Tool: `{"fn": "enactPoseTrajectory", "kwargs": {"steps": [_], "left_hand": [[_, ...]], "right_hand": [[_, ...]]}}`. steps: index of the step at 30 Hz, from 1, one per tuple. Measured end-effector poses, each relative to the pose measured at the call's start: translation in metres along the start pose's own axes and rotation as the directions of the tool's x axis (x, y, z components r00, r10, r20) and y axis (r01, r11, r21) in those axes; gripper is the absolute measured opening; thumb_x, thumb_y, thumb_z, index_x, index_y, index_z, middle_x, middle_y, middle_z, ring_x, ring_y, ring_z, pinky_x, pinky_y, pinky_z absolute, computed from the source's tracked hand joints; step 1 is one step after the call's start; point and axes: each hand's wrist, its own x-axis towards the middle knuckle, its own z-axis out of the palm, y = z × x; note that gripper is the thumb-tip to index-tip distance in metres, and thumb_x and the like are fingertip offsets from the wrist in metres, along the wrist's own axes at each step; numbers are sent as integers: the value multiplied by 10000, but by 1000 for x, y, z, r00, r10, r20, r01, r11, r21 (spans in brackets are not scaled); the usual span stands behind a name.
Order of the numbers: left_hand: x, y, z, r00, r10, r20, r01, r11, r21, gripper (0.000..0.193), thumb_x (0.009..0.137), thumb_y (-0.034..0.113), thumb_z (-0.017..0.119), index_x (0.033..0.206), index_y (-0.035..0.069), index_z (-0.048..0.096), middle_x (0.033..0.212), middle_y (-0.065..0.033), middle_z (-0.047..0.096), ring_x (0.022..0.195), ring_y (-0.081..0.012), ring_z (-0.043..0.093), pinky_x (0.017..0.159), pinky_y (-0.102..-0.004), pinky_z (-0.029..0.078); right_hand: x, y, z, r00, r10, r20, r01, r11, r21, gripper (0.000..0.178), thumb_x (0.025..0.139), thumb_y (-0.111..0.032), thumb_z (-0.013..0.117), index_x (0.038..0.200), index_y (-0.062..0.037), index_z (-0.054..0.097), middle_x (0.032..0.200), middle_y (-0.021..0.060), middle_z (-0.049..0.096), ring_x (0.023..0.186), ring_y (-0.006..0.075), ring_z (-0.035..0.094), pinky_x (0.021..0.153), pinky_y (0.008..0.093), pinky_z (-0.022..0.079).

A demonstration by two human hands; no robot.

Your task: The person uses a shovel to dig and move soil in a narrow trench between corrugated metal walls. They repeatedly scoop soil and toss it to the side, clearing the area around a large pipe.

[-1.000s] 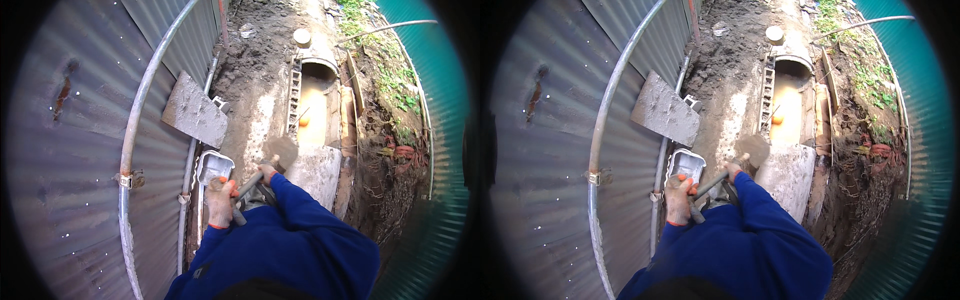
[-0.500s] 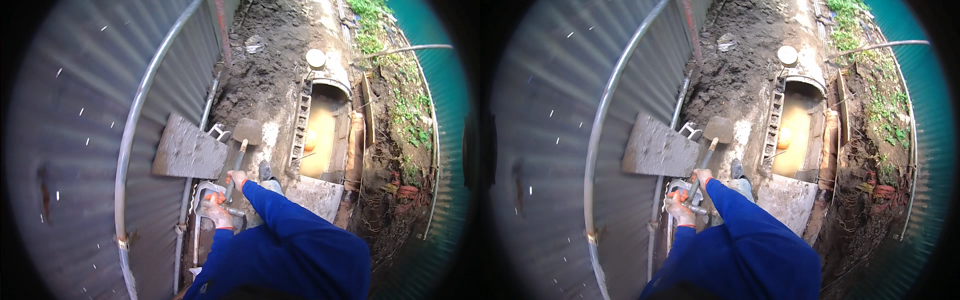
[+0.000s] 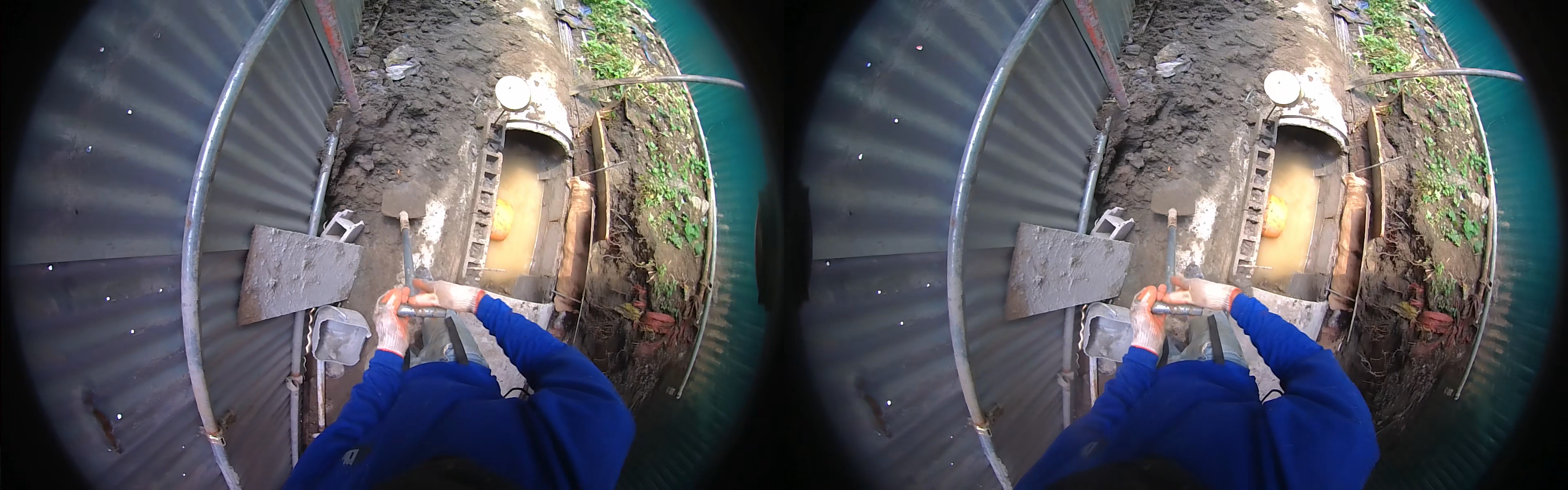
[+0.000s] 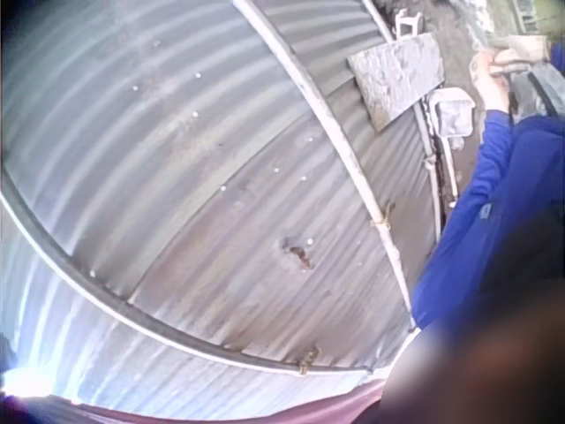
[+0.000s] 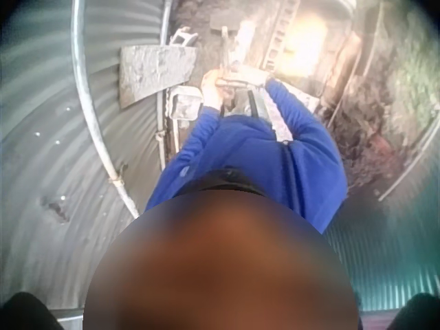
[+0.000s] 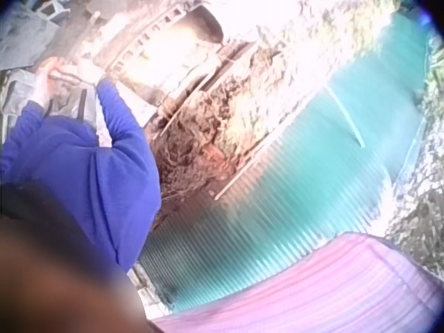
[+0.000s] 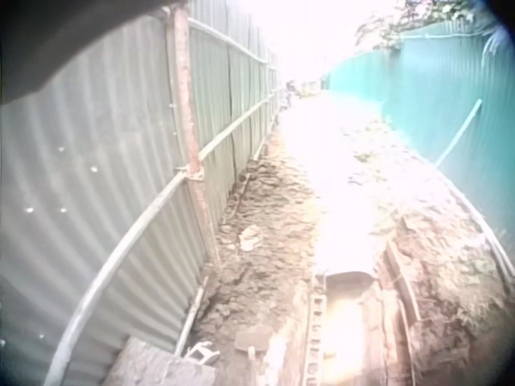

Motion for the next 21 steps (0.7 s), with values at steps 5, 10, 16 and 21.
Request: {"fn": "enactPoseTrajectory", "kwargs": {"steps": [5,10,16,21], "left_hand": [[14,-1,-21,1000,-12,0,12,999,33,328,936,47,715,1257,26,647,1239,-116,666,1117,-257,650,1024,-416,503],[21,-1,-75,974,-219,56,217,975,42,355,897,-23,687,1251,-24,653,1270,-141,673,1166,-252,627,1034,-393,508],[-1,-17,-178,937,-334,102,334,942,21,462,915,-21,624,1373,-55,573,1367,-167,626,1231,-291,601,1092,-412,465],[20,-43,-221,902,-419,100,418,908,31,549,936,4,573,1480,2,506,1410,-162,597,1303,-310,564,1128,-433,433]], "right_hand": [[-20,-57,39,973,229,-38,-196,722,-664,1022,805,-532,777,1541,24,338,1131,308,701,1084,442,691,919,496,549],[-24,-42,122,930,176,-323,-355,662,-660,846,863,-398,706,1553,-46,365,1080,281,727,1028,426,716,877,509,564],[-49,-2,212,907,204,-368,-408,644,-648,695,897,-346,665,1504,-115,417,1032,248,738,973,429,726,827,521,565],[-42,23,229,880,220,-420,-448,677,-584,714,934,-434,635,1512,-79,413,1002,249,733,967,414,724,813,524,556]]}}
